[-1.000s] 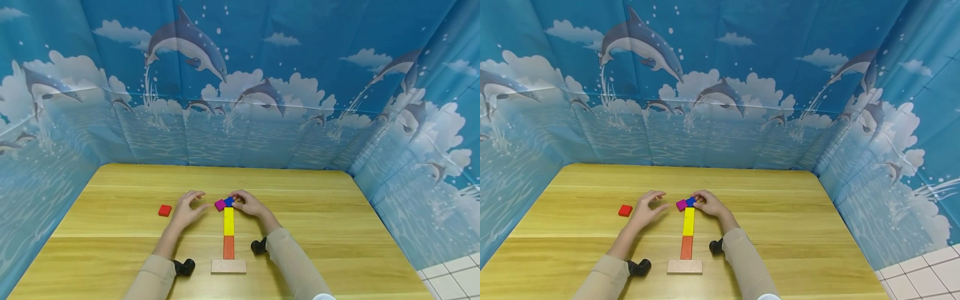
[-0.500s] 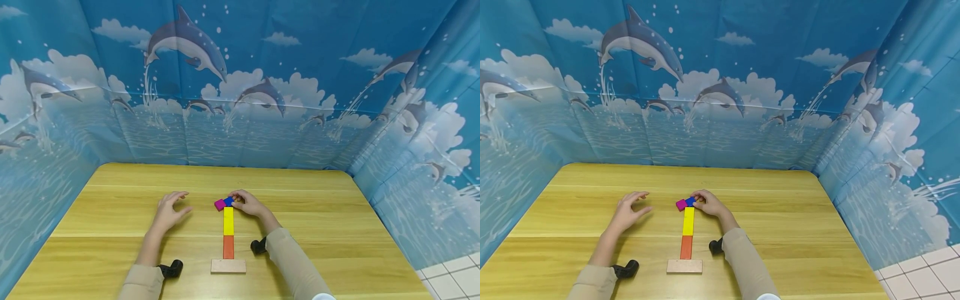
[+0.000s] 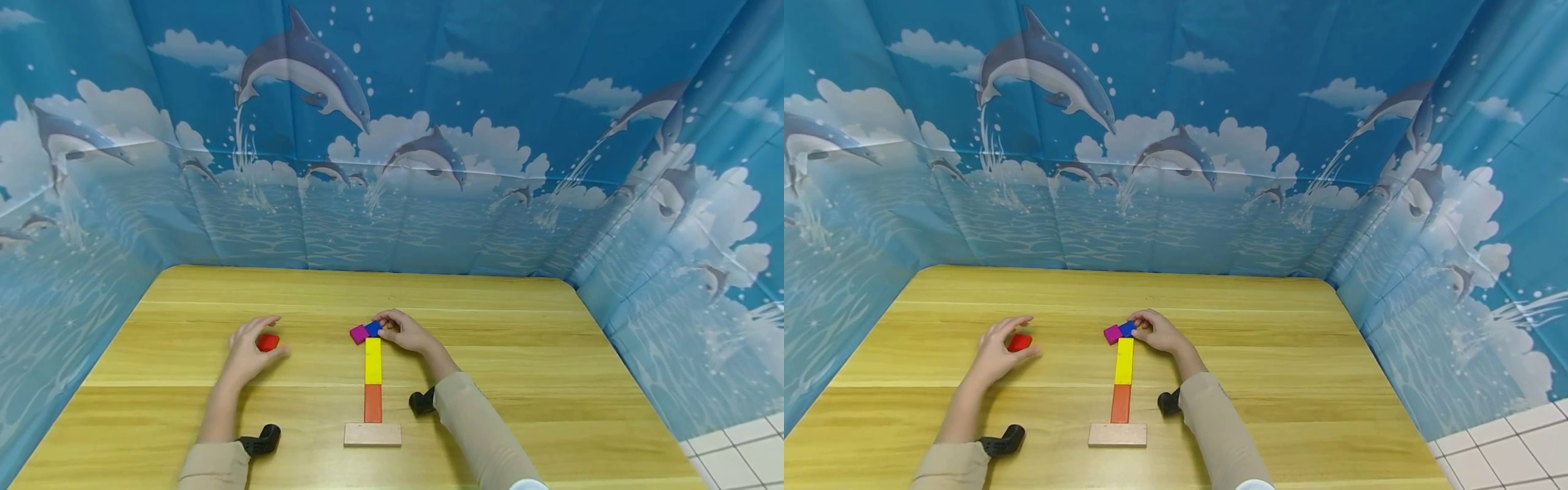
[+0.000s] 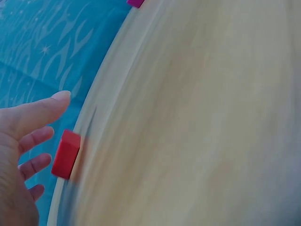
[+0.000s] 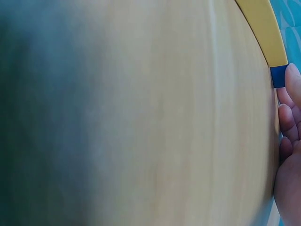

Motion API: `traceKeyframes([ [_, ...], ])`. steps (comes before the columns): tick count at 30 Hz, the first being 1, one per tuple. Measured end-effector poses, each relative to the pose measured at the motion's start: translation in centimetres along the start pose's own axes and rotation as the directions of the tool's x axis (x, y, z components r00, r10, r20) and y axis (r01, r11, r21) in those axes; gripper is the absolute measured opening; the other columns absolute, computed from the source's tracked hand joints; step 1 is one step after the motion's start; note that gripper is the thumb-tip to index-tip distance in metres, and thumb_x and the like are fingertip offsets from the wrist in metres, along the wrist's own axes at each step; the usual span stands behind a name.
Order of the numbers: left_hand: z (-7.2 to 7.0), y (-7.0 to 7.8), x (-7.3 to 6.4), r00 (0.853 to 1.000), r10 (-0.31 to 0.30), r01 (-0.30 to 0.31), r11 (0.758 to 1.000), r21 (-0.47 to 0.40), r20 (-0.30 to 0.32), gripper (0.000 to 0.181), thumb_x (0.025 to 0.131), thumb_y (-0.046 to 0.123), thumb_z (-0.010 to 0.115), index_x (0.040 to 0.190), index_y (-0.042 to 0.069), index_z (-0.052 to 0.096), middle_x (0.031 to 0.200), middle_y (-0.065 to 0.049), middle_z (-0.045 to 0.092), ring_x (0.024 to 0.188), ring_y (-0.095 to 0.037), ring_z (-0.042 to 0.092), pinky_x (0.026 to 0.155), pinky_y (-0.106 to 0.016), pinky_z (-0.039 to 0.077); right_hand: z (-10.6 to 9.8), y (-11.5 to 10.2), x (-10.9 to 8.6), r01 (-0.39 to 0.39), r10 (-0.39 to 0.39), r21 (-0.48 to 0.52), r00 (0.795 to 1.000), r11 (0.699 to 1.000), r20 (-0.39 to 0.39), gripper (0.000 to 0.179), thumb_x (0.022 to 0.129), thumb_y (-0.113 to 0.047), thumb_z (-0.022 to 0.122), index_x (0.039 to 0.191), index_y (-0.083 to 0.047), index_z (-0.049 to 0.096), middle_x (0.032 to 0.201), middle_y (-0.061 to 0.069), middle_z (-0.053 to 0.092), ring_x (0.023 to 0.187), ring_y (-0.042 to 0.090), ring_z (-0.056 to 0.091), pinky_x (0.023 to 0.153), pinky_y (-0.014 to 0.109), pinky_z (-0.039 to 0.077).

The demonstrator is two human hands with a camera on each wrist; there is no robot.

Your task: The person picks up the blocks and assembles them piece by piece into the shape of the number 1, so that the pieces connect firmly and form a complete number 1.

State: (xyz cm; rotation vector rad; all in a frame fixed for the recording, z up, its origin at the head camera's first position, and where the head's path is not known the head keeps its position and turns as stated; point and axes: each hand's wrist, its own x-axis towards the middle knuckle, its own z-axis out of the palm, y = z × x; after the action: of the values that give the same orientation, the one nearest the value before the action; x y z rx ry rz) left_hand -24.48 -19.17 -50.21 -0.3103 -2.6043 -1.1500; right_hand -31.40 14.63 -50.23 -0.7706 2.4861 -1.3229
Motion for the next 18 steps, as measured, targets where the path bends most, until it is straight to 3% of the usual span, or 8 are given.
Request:
traceKeyframes([
  [9, -0.8, -0.9, -0.7, 1.0, -0.01, 0.01, 1.0, 0.002, -0.023, 0.066, 0.065, 0.021, 0.081, 0.123, 0.007, 0.052, 0.113, -0.017, 0.054, 0.109, -0.039, 0.039, 0.086, -0.057, 0.02, -0.1, -0.4, -0.1, 0.004, -0.004, -0.015, 1.0, 1.0, -0.005, 0.028, 0.092, -0.007, 0.053, 0.118, 0.002, 0.053, 0.101, 0.013, 0.053, 0.086, 0.019, 0.043, 0.077, 0.029, 0.038],
  [16, -1.2, -1.6, -1.1, 1.0, -0.029, 0.029, 0.999, 0.022, 0.011, 0.065, 0.069, 0.018, 0.079, 0.126, 0.006, 0.049, 0.114, -0.018, 0.055, 0.109, -0.04, 0.039, 0.087, -0.058, 0.02, -0.7, -3.3, -1.0, 0.013, -0.013, 0.017, 0.999, 1.0, 0.035, 0.03, 0.092, -0.001, 0.051, 0.118, 0.012, 0.049, 0.102, 0.024, 0.05, 0.087, 0.027, 0.043, 0.078, 0.032, 0.038],
  [18, -1.3, -1.9, -1.2, 0.999, -0.034, 0.034, 0.999, 0.029, 0.018, 0.065, 0.07, 0.019, 0.079, 0.126, 0.007, 0.049, 0.114, -0.017, 0.055, 0.109, -0.04, 0.039, 0.086, -0.057, 0.021, -0.7, -3.1, -1.0, 0.016, -0.016, 0.016, 0.999, 1.0, 0.034, 0.03, 0.092, -0.003, 0.051, 0.118, 0.011, 0.049, 0.102, 0.023, 0.05, 0.087, 0.025, 0.043, 0.078, 0.032, 0.038],
])
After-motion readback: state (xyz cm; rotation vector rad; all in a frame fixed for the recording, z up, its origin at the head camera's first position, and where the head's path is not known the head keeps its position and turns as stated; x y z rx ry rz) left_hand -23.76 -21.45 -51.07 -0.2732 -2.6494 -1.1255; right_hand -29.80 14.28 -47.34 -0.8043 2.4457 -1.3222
